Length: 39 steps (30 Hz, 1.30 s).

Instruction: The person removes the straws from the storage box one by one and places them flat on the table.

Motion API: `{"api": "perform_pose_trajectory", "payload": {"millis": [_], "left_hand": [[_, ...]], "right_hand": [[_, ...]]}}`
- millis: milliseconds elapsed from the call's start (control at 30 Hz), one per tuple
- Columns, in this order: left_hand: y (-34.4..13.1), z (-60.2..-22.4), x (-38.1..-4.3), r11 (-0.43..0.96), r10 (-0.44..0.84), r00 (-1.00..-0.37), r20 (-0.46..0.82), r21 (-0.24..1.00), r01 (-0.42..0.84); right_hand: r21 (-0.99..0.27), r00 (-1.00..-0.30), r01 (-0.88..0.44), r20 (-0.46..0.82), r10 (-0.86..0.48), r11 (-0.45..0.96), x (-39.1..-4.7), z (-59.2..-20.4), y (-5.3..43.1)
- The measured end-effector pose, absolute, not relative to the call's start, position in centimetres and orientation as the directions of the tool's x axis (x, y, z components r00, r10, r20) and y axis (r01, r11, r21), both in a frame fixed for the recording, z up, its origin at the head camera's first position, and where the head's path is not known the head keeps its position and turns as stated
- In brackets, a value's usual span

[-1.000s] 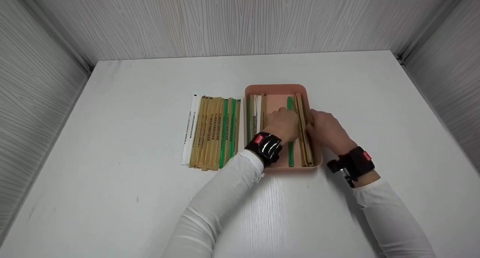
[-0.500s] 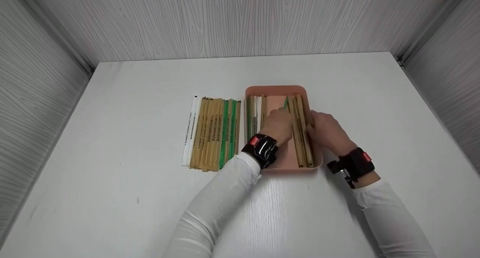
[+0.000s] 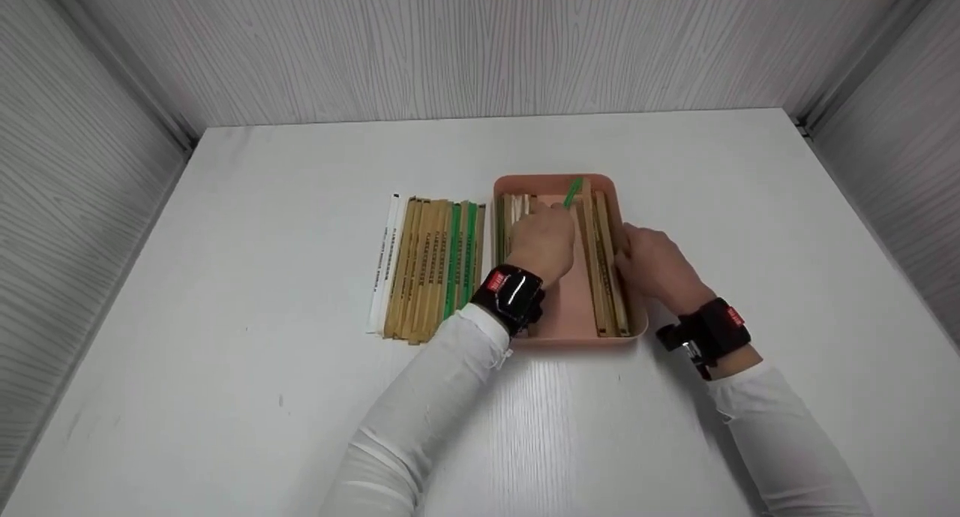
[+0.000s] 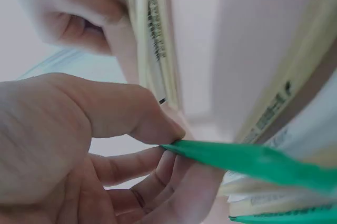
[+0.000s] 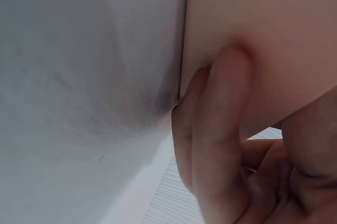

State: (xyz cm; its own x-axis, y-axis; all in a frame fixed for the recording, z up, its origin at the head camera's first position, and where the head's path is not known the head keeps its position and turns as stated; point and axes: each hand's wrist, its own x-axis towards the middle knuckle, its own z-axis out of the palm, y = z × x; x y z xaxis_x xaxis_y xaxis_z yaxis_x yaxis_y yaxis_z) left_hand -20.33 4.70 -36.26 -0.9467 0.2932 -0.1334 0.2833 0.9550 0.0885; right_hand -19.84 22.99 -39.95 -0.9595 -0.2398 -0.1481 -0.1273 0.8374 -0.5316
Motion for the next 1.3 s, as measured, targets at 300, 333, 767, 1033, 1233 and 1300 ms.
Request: {"api": "perform_pose_trajectory", "payload": {"millis": [300, 333, 767, 1033, 1233, 1300], "left_hand": [[4.0, -35.0, -20.3, 0.956, 0.284, -0.957, -0.066, -0.051, 0.287], [3.9, -34.9, -20.3, 0.957, 0.285, -0.957, -0.059, -0.042, 0.288], [-3.0, -32.6, -20.2, 0.778, 0.245, -0.969, -0.022, 0.601, 0.183], [-10.9, -32.2, -19.5, 0.72, 0.056, -0.997, 0.051, 0.689, 0.075], [-15.8, -33.7, -18.7, 0.695, -0.072, -0.994, 0.084, 0.719, 0.01], [-17.2, -34.3, -18.5, 0.688, -0.109, -0.991, 0.072, 0.725, -0.023]], "right_hand": [[-0.538, -0.959, -0.117, -0.159, -0.236, 0.835, -19.9, -40.0, 23.3], [-0.535, -0.959, -0.111, -0.163, -0.231, 0.837, -19.9, -39.9, 23.3], [-0.535, -0.961, -0.098, -0.169, -0.22, 0.839, -20.1, -40.1, 23.1], [-0.547, -0.961, -0.104, -0.161, -0.226, 0.831, -19.9, -40.0, 23.1], [-0.528, -0.964, -0.122, -0.137, -0.226, 0.84, -19.8, -40.0, 23.2], [-0.533, -0.964, -0.118, -0.142, -0.226, 0.838, -19.8, -39.9, 23.2]]}}
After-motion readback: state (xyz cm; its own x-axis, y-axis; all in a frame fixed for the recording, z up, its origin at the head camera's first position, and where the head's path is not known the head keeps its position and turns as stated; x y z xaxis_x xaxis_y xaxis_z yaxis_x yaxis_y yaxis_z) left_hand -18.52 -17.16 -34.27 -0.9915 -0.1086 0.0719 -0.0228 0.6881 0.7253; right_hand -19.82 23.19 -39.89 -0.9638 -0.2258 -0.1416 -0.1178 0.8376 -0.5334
